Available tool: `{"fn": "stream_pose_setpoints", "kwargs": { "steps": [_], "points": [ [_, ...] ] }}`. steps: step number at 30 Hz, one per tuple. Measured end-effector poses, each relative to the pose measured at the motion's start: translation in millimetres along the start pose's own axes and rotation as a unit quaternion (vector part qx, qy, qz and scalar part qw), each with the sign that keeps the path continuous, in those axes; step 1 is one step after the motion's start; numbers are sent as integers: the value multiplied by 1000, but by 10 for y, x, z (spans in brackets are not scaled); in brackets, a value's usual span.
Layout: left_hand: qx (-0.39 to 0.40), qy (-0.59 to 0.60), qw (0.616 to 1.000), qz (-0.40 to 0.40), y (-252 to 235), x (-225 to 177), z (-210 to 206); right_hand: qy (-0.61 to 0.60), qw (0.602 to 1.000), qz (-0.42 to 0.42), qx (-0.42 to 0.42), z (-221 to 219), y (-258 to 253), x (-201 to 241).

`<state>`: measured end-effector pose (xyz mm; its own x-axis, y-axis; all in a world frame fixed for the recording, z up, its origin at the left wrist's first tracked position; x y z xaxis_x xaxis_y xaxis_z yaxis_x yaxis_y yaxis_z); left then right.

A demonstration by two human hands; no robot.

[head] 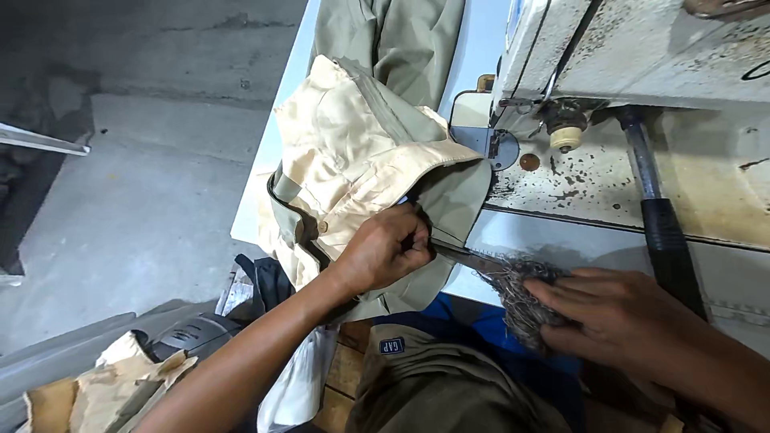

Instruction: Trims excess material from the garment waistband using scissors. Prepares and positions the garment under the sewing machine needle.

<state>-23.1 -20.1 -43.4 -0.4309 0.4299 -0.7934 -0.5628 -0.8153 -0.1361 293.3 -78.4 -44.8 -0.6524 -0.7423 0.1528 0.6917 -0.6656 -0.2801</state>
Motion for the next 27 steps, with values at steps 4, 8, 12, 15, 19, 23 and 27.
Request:
{"fn": "stream_pose_setpoints", "kwargs": {
  "steps": [4, 8, 12, 15, 19, 23, 27],
  "points": [
    [-65, 156, 984, 51, 53, -173, 127, -1, 1000, 7, 7, -35, -8, -13],
    [-121, 74, 985, 94, 280, -519, 207, -9, 1000, -16, -1, 30, 96, 5],
    [-108, -73, 987, 95, 458, -445, -197, 1, 998, -26, 54, 286, 183, 58],
    [-90, -95, 984, 119, 451, -406, -289, 14, 992, -26, 121, 418, 242, 170],
    [-61, -136, 981, 123, 289, -412, -283, 58, 989, -14, 139, 395, 259, 318],
    [-3, -194, 976, 100, 116, -426, -268, 81, 988, -4, 134, 355, 267, 353],
    [21, -156, 982, 107, 169, -390, -205, 83, 984, -3, 160, 368, 253, 391]
  ]
}}
Point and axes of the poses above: each hand's wrist, its own y-axis away from the middle knuckle, its own z-axis out of the back of the hand, x = y × z, the point moved 1 cm from there along -y, towards the middle knuckle, and after that the axes turned 15 degrees about y, right-handed, at the moved point
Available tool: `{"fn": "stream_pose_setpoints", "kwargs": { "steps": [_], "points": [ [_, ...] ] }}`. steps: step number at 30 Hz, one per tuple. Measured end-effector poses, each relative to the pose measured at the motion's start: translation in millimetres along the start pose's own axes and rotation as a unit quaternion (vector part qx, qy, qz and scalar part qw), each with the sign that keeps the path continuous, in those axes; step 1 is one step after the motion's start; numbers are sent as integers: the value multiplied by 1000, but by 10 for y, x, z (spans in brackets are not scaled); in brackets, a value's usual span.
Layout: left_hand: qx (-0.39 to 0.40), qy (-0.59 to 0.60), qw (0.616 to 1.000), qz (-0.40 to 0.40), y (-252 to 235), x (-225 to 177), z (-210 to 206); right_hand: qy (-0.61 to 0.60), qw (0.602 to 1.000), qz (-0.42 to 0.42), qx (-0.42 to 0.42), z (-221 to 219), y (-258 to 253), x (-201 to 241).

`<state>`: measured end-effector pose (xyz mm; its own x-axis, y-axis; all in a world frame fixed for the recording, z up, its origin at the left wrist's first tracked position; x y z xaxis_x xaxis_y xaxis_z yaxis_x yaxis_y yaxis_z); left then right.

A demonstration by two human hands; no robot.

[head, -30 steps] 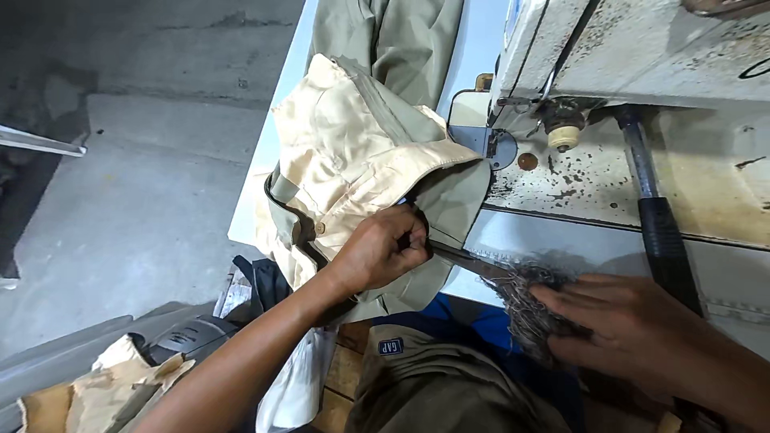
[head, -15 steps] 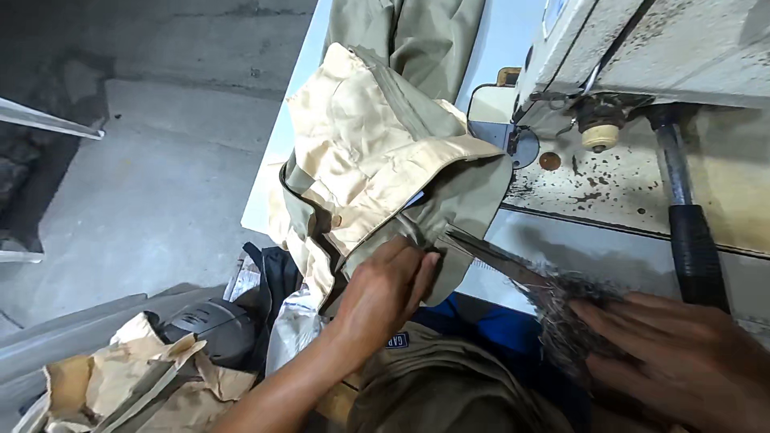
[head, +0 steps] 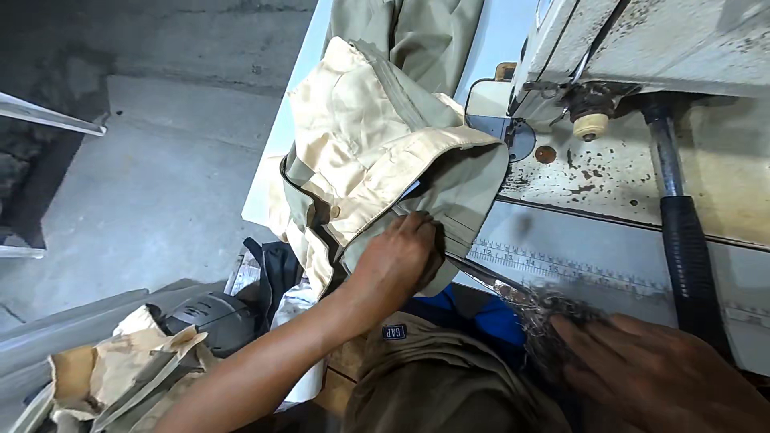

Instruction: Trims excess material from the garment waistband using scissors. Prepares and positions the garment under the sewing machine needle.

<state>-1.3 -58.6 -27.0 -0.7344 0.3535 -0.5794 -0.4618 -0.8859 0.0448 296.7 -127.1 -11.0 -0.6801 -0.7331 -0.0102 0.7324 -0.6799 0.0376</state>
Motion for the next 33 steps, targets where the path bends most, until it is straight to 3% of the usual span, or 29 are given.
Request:
{"fn": "stream_pose_setpoints", "kwargs": {
  "steps": [5, 15, 22, 26, 30, 33],
  "points": [
    [58, 221, 969, 91, 50, 303, 189, -4, 1000, -7, -25, -70, 21, 10],
    [28, 237, 971, 10, 63, 362, 128, -5, 991, -20, -135, -279, -145, 4],
    [-13, 311, 950, 3, 51, 336, 189, -25, 988, 1, -149, -347, -163, -21],
    [-91, 130, 987, -19, -127, 112, 264, -47, 996, -17, -72, -89, 34, -56],
    [0, 68, 997, -20, -336, 92, 133, 14, 998, -47, -49, 39, 72, -107],
    [5, 73, 997, -29, -365, 114, 120, 55, 995, -58, -67, -73, 27, -107]
  ]
}}
Point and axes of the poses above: each hand's wrist, its own y-axis away from the middle knuckle, its own z-axis out of the back of the hand, x = y × z, the point moved 1 cm from there along -y, towards the middle knuckle, and after that the axes turned 15 degrees about y, right-handed, at the moved point
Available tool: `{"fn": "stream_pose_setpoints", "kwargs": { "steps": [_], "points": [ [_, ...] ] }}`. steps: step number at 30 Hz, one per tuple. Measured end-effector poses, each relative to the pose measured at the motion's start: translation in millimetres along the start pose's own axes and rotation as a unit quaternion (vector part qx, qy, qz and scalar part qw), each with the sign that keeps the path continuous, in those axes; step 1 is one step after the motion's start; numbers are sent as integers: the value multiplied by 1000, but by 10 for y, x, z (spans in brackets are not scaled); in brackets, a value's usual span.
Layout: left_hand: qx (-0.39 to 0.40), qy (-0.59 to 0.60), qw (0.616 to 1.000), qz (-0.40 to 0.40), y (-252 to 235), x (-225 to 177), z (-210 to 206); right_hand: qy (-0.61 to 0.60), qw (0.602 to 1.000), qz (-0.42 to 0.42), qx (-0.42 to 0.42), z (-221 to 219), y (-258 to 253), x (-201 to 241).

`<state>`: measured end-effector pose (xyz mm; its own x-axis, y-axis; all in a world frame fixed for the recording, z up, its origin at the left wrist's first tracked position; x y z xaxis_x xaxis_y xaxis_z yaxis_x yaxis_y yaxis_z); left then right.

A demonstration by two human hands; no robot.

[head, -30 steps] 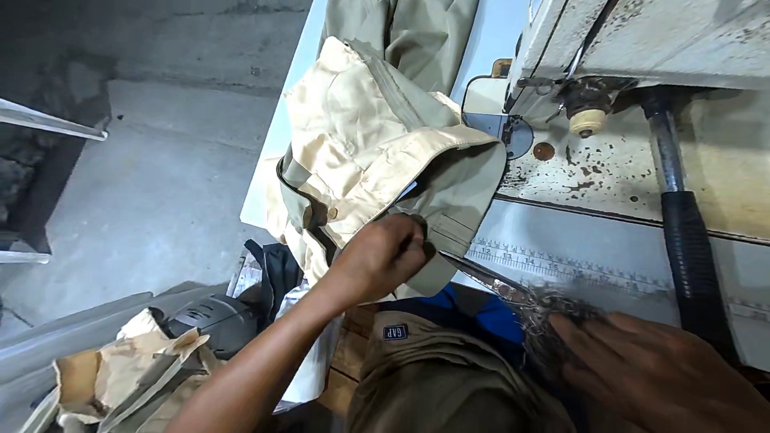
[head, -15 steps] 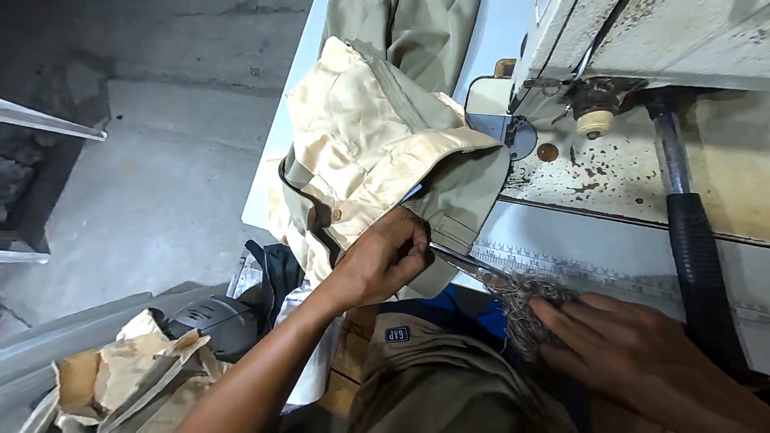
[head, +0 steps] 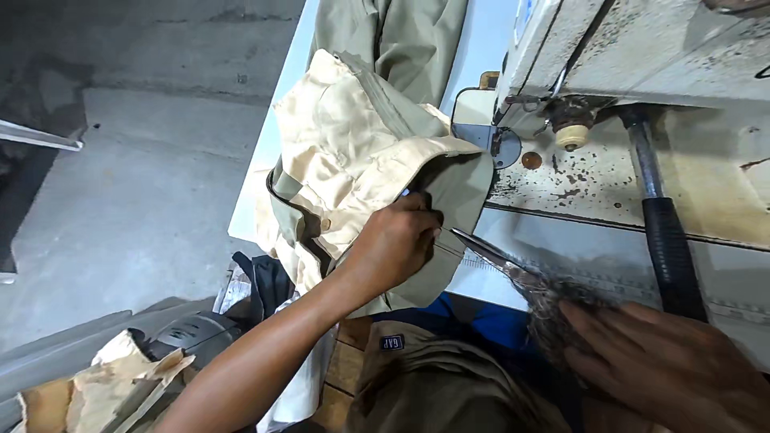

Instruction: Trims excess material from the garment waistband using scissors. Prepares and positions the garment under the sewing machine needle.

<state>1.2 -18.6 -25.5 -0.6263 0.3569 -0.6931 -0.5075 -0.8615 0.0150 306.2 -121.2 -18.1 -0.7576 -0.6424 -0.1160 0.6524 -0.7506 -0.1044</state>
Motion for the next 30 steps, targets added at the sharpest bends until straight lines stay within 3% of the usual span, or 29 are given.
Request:
{"fn": "stream_pose_setpoints", "kwargs": {
  "steps": [5, 11, 24, 27, 30],
  "points": [
    [-24, -13, 1000, 13, 119, 38, -41, 15, 1000, 14, 3, -72, -52, 21],
    [22, 80, 994, 72, 188, 155, 118, -21, 1000, 3, -20, -62, -42, -24],
    [-19, 119, 993, 6, 248, 162, 68, -28, 995, 51, -75, -191, -322, 70],
    [-110, 4, 994, -25, 425, -143, -126, -101, 994, -18, -32, -96, -120, -43],
    [-81, -131, 988, 17, 578, -252, -440, -156, 973, -160, 56, 124, 101, -184]
  ]
}}
Point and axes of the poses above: each hand's wrist, its own y-axis away from the middle knuckle, its own z-axis out of the back of the hand, x = y × z, the point moved 1 cm from there along -y, towards the middle knuckle, and after that the axes turned 15 degrees about y, right-handed, at the moved point
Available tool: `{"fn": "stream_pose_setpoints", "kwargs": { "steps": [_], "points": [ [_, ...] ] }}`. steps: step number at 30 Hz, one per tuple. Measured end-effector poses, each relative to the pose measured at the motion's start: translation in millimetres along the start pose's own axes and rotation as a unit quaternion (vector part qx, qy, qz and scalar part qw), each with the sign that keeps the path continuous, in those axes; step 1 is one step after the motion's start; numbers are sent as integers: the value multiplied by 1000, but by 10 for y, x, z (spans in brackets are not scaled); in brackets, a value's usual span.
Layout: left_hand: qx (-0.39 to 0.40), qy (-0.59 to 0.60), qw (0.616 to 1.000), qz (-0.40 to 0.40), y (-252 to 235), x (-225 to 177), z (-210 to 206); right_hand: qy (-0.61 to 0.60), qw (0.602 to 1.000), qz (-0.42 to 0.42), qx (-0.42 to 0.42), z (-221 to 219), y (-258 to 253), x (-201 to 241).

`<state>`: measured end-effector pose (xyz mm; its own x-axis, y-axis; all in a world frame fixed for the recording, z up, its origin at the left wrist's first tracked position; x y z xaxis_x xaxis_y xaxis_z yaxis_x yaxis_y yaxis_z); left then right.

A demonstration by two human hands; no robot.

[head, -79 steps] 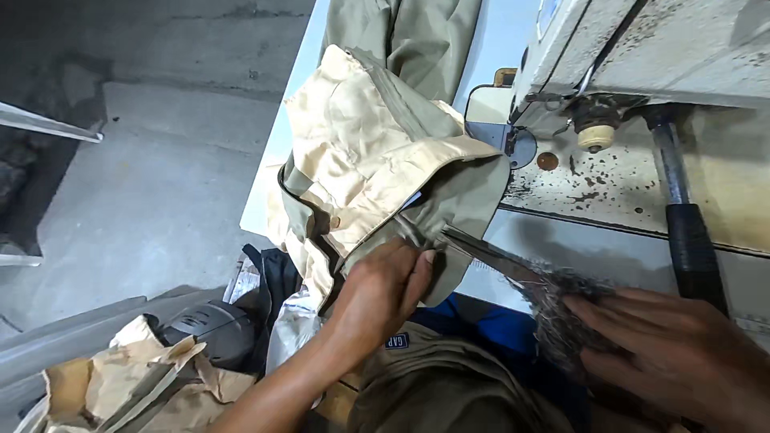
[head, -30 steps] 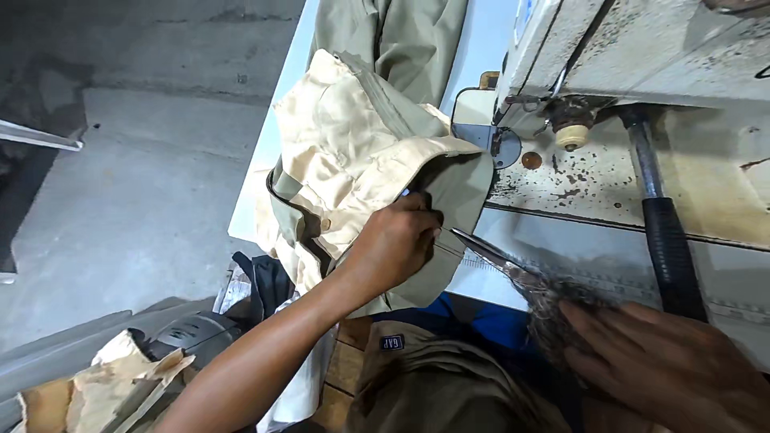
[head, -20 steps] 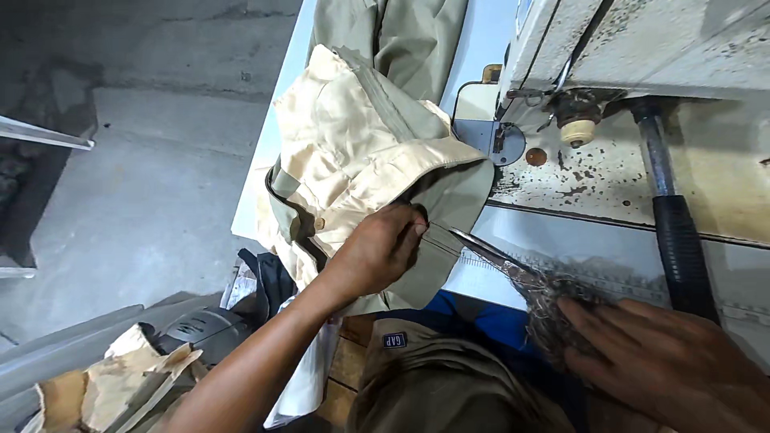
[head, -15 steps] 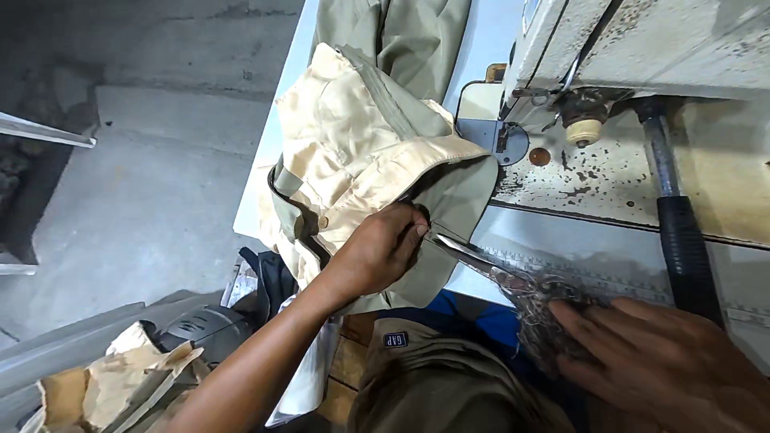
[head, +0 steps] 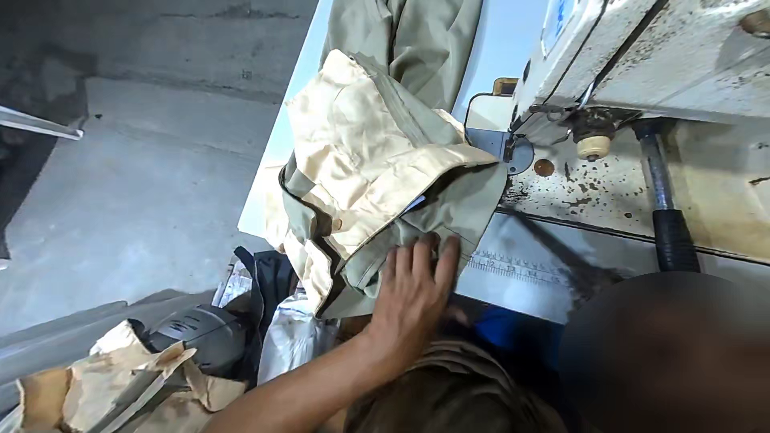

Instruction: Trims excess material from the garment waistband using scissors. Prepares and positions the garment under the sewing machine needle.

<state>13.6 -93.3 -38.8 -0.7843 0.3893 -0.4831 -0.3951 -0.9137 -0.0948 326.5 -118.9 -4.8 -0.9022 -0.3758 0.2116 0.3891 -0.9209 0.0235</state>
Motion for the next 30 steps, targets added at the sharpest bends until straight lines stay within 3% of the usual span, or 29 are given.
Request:
{"fn": "stream_pose_setpoints", "kwargs": {
  "steps": [2, 4, 6, 7, 8, 10, 13, 16, 18, 24, 30],
  "points": [
    [8, 91, 995, 29, 8, 113, 112, 2, 998, -65, 6, 78, 65, -74],
    [-11, 311, 947, 80, 81, 319, 410, 46, 996, -77, 11, 100, 126, -86],
    [-73, 565, 798, 198, 163, 524, 631, 67, 993, -74, 57, 128, 112, -67],
    [-98, 638, 724, 244, 196, 599, 691, 63, 991, -78, 92, 158, 82, -30],
    [-108, 677, 676, 269, 241, 652, 716, 68, 987, -82, 123, 210, 52, 33],
    [-115, 715, 631, 277, 315, 713, 699, 111, 980, -107, 123, 312, -6, 251],
    [-108, 739, 613, 257, 378, 756, 644, 129, 988, -79, -39, 292, -186, 660],
    [-110, 754, 598, 247, 408, 758, 624, -2, 982, 8, -190, 12, -584, 1072],
    [-114, 763, 589, 241, 421, 753, 614, -106, 961, 67, -245, -247, -899, 1316],
    [-114, 783, 576, 208, 475, 786, 596, -185, 930, 85, -306, -528, -1423, 1891],
    [-116, 792, 561, 209, 507, 847, 603, -226, 925, 61, -301, -598, -1519, 1882]
  ]
}}
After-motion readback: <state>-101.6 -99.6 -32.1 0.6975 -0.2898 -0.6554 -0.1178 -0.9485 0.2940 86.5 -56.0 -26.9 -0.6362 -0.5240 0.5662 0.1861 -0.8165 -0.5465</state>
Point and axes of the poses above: each hand's wrist, its own y-axis away from the middle knuckle, its own z-axis out of the back of the hand, x = y × z, the point moved 1 cm from there along -y, towards the middle knuckle, and after that the axes turned 15 degrees about y, right-handed, at the moved point
